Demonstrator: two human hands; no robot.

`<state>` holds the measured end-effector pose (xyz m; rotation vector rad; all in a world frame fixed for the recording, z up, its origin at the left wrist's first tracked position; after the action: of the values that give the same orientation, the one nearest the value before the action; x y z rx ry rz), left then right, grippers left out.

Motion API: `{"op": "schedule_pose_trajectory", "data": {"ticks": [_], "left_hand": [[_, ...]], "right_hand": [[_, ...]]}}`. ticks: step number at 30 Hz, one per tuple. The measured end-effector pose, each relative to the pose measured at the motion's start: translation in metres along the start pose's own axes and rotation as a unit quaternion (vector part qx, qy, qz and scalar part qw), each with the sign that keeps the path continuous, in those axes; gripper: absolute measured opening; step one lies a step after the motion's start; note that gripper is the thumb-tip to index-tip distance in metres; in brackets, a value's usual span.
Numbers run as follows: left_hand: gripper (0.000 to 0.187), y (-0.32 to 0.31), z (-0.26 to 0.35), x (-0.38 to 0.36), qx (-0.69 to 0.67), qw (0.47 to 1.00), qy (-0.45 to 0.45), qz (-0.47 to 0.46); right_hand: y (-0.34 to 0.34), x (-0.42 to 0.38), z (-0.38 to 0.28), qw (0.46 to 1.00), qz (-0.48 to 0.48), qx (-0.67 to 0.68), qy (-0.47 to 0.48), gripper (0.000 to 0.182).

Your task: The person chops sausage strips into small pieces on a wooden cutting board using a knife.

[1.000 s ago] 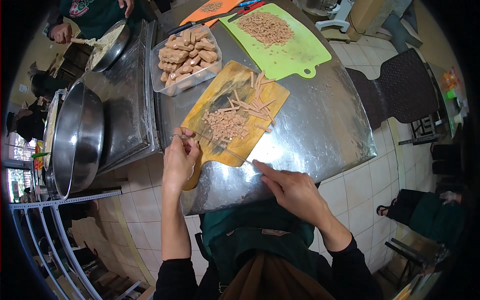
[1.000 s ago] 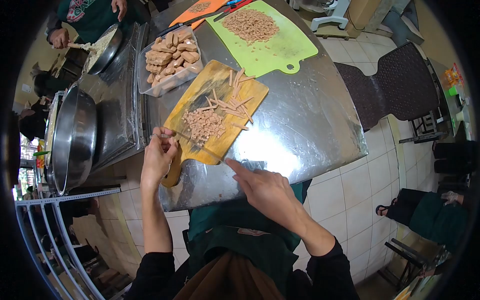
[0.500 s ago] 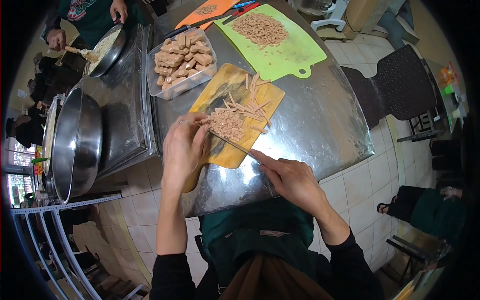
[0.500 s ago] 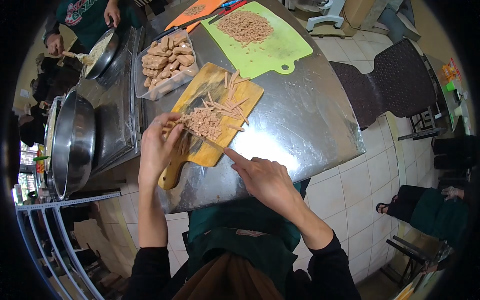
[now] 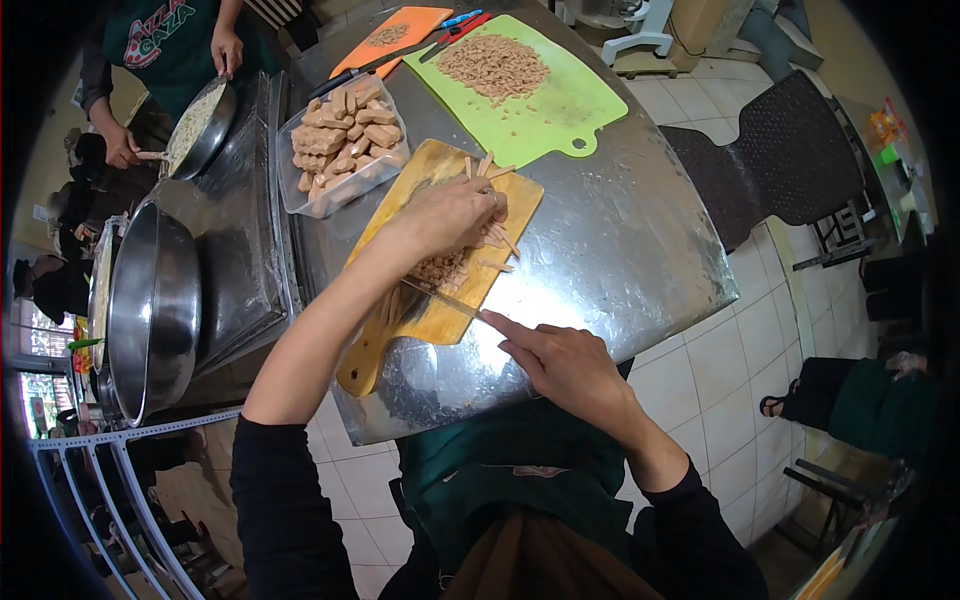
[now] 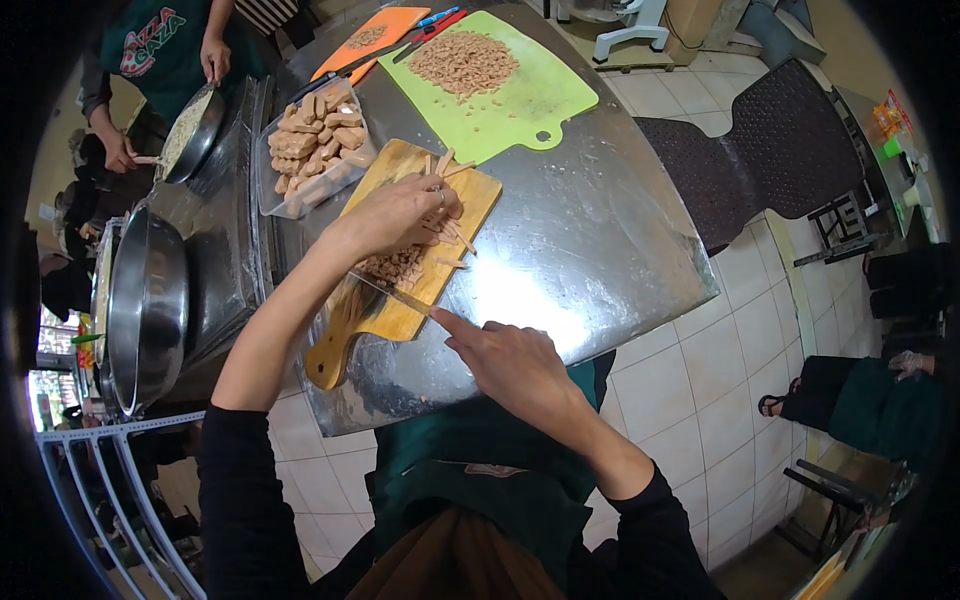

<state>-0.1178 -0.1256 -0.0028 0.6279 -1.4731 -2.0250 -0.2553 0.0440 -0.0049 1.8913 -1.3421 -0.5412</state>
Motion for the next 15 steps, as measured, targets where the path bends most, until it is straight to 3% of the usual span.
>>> {"op": "schedule_pose_trajectory", "data": {"ticks": [6, 15], "left_hand": [[0.032, 0.0050, -0.0072, 0.0047, 0.019, 0.999, -0.032, -0.040], [0.026, 0.0029, -0.0044, 0.0045, 0.028, 0.998, -0.042, 0.034]], "right_hand": [[-0.0050, 0.0022, 0.0031, 1.000, 0.003, -0.002, 0.008, 0.045], [-0.0061, 0.0043, 0.0025, 1.000, -0.007, 0.004, 0.004, 0.042]]}}
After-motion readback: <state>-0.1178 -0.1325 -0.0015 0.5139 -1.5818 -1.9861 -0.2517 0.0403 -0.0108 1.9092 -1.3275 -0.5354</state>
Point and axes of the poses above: each hand's wrist, its own x-axis towards the middle knuckle, its own y-axis out of the back of the hand, z = x × y, the point moved 5 cm from there along x, towards the middle knuckle, and after that the axes turned 7 degrees about z, right-handed, at the moved point
